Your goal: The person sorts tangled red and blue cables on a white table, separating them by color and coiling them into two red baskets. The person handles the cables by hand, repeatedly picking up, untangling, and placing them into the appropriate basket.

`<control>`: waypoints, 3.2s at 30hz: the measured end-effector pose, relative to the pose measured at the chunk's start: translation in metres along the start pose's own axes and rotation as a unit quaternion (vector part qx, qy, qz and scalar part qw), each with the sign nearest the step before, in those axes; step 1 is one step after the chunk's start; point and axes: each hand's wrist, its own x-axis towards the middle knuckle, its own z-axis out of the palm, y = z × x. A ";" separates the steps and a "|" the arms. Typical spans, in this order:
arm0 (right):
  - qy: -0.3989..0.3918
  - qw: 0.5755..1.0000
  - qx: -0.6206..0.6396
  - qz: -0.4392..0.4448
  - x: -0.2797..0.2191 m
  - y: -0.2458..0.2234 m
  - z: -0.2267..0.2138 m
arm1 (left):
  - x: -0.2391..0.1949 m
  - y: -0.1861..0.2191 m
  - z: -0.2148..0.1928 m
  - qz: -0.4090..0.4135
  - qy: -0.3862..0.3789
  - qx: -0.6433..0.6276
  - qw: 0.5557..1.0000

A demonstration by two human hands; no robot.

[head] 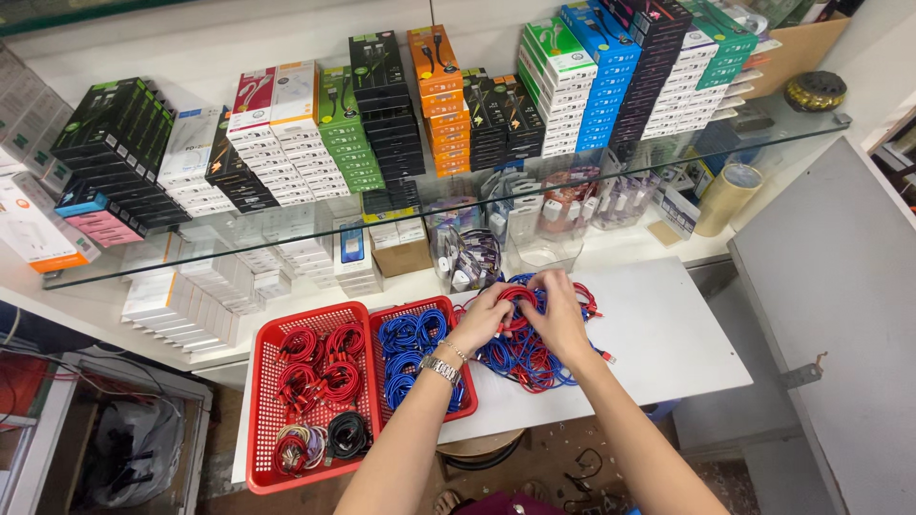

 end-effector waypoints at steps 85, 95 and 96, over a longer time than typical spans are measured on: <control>-0.347 0.903 0.224 0.120 0.007 -0.092 0.316 | -0.149 -0.064 -0.185 -0.006 0.419 0.519 0.745; -0.274 0.926 0.199 0.166 0.001 0.031 0.227 | -0.076 -0.058 -0.087 0.032 0.339 0.487 0.804; -0.259 0.937 0.180 0.152 -0.001 0.045 0.219 | -0.070 -0.058 -0.078 0.041 0.336 0.489 0.804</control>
